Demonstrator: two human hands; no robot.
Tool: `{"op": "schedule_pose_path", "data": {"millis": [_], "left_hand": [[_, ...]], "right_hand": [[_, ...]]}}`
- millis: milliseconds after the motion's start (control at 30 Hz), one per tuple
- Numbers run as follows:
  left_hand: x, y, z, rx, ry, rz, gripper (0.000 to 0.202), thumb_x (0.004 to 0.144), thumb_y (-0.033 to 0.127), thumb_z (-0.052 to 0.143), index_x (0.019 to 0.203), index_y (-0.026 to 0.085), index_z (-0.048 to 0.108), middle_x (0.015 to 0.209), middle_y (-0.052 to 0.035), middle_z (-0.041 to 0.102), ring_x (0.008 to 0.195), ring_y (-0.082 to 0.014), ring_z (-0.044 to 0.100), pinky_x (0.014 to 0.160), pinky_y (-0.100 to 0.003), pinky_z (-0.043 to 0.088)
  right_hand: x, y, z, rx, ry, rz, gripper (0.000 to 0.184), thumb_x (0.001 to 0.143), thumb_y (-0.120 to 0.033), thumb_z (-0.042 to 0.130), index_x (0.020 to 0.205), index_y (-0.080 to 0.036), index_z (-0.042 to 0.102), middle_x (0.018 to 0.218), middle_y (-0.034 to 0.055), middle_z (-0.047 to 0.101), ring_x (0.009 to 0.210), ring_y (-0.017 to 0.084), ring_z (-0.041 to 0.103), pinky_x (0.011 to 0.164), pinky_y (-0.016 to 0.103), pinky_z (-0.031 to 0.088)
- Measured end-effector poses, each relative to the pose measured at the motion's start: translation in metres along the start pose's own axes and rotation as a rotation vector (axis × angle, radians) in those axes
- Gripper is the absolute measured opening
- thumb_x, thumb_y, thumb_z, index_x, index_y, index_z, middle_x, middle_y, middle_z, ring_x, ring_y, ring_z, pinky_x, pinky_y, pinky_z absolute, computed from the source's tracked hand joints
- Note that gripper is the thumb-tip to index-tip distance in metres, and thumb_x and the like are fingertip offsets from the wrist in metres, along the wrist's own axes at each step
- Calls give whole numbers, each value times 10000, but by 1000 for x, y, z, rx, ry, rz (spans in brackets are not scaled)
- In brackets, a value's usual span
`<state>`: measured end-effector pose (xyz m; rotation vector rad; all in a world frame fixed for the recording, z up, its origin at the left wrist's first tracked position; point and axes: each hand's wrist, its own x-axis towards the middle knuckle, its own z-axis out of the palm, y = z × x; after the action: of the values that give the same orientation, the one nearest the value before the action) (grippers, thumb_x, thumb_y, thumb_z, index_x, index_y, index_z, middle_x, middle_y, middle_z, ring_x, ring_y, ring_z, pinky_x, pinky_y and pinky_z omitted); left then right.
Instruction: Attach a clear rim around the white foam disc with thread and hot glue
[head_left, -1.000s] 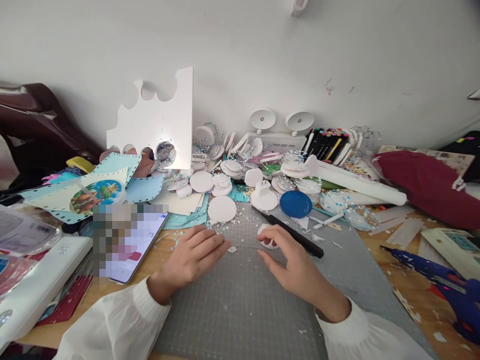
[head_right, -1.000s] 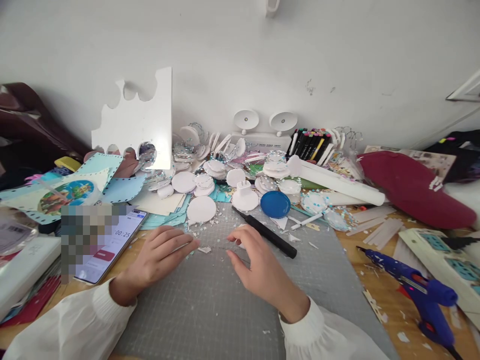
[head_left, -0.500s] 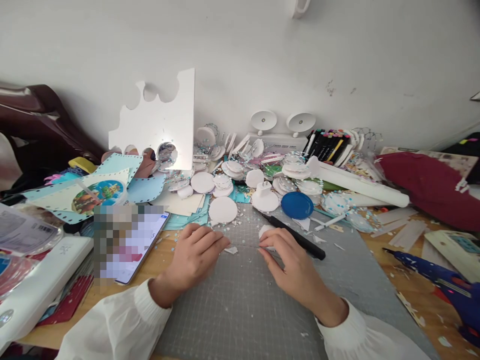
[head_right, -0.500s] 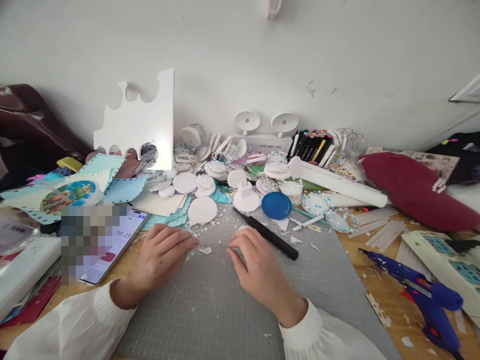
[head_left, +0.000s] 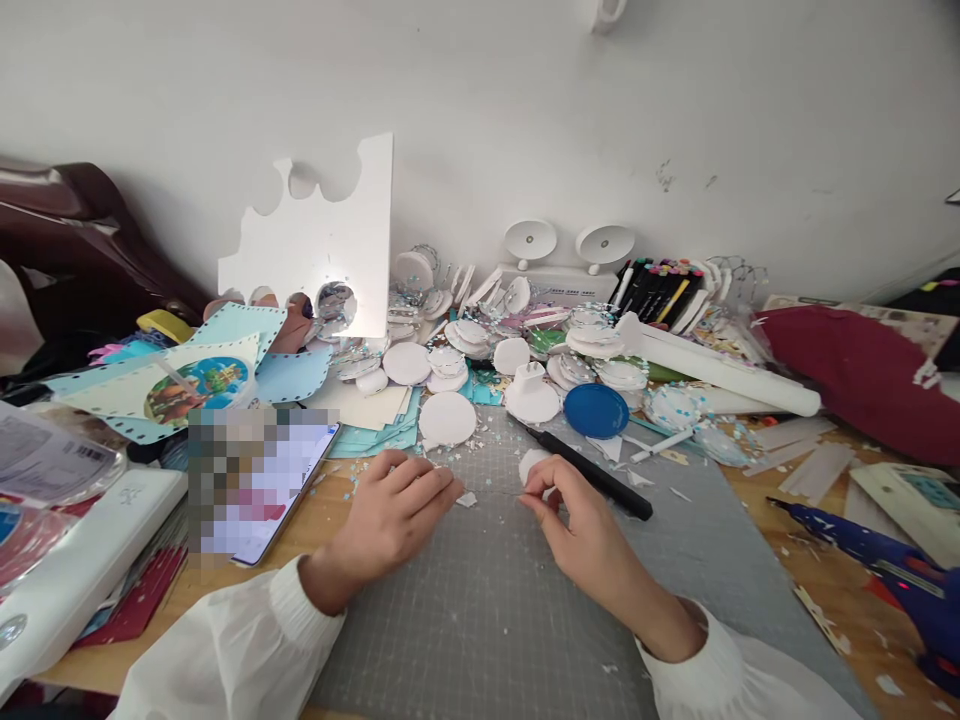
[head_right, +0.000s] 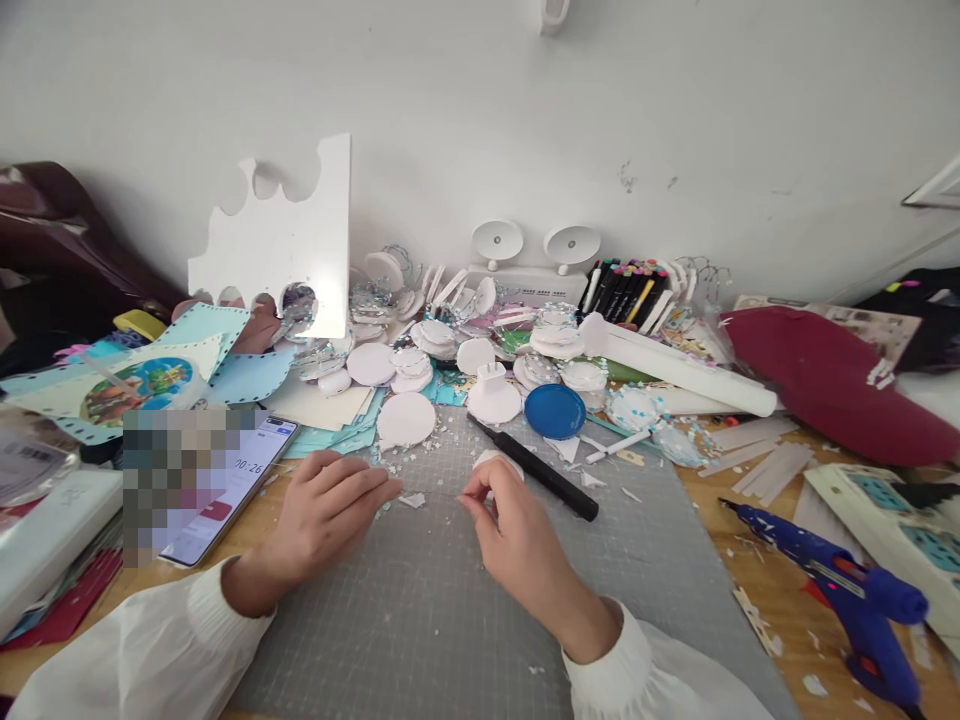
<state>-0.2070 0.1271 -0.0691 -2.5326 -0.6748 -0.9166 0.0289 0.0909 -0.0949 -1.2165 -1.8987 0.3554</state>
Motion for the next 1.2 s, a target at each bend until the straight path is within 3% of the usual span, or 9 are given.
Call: {"op": "schedule_pose_path", "data": {"millis": [233, 433, 600, 733, 833, 933, 1067, 1200], "left_hand": [[3, 7, -2, -135, -45, -120, 147, 876, 68, 543, 895, 177, 640, 775, -5, 714, 715, -158, 578, 672, -331, 351], [20, 16, -18, -525, -106, -541, 185, 908, 182, 574, 734, 184, 634, 699, 5, 675, 677, -142, 575, 676, -309, 396], [36, 8, -38, -838, -358, -768, 205, 871, 264, 614, 701, 164, 668, 668, -1, 679, 644, -131, 596, 598, -243, 452], [41, -7, -42, -1101, -597, -841, 214, 855, 253, 597, 683, 153, 679, 603, -2, 674, 563, -119, 581, 520, -216, 444], [39, -9, -38, -1113, -565, -806, 219, 892, 253, 550, 752, 150, 685, 664, -21, 699, 618, -134, 621, 561, -230, 484], [31, 0, -36, -862, -357, -731, 180, 923, 289, 552, 990, 165, 665, 767, -25, 704, 688, -140, 634, 622, -249, 511], [20, 11, -37, -429, -233, -362, 200, 906, 267, 625, 1085, 179, 608, 998, -64, 689, 853, -166, 639, 753, -290, 524], [18, 11, -39, -150, -215, -68, 144, 977, 167, 478, 994, 161, 621, 970, -64, 699, 814, -173, 628, 726, -312, 499]], "right_hand": [[-1, 1, 3, -197, 162, -210, 224, 890, -18, 427, 854, -230, 492, 836, 52, 616, 751, 168, 627, 597, 258, 492], [-4, 3, -5, -376, 321, -449, 264, 858, 5, 525, 915, -251, 558, 823, 34, 695, 713, 166, 659, 602, 282, 513], [-10, 1, -18, -438, 348, -556, 271, 827, -15, 614, 958, -252, 603, 831, 31, 734, 720, 180, 691, 605, 304, 538], [-10, -1, -21, -399, 282, -545, 274, 852, -44, 601, 1001, -273, 620, 894, 33, 749, 746, 185, 710, 629, 312, 543], [-6, -1, -20, -218, 200, -374, 251, 891, -43, 501, 969, -261, 599, 889, 42, 731, 773, 178, 702, 682, 308, 537], [-2, 0, -20, -136, 132, -226, 220, 919, -58, 442, 915, -238, 567, 838, 40, 690, 752, 168, 672, 664, 289, 511], [0, 0, -21, -90, 39, -126, 161, 927, -95, 464, 884, -230, 539, 798, 19, 648, 683, 151, 621, 610, 263, 472], [-1, 0, -21, -31, -41, -67, 123, 930, -133, 488, 869, -228, 535, 766, 2, 623, 605, 137, 565, 566, 253, 444]]}}
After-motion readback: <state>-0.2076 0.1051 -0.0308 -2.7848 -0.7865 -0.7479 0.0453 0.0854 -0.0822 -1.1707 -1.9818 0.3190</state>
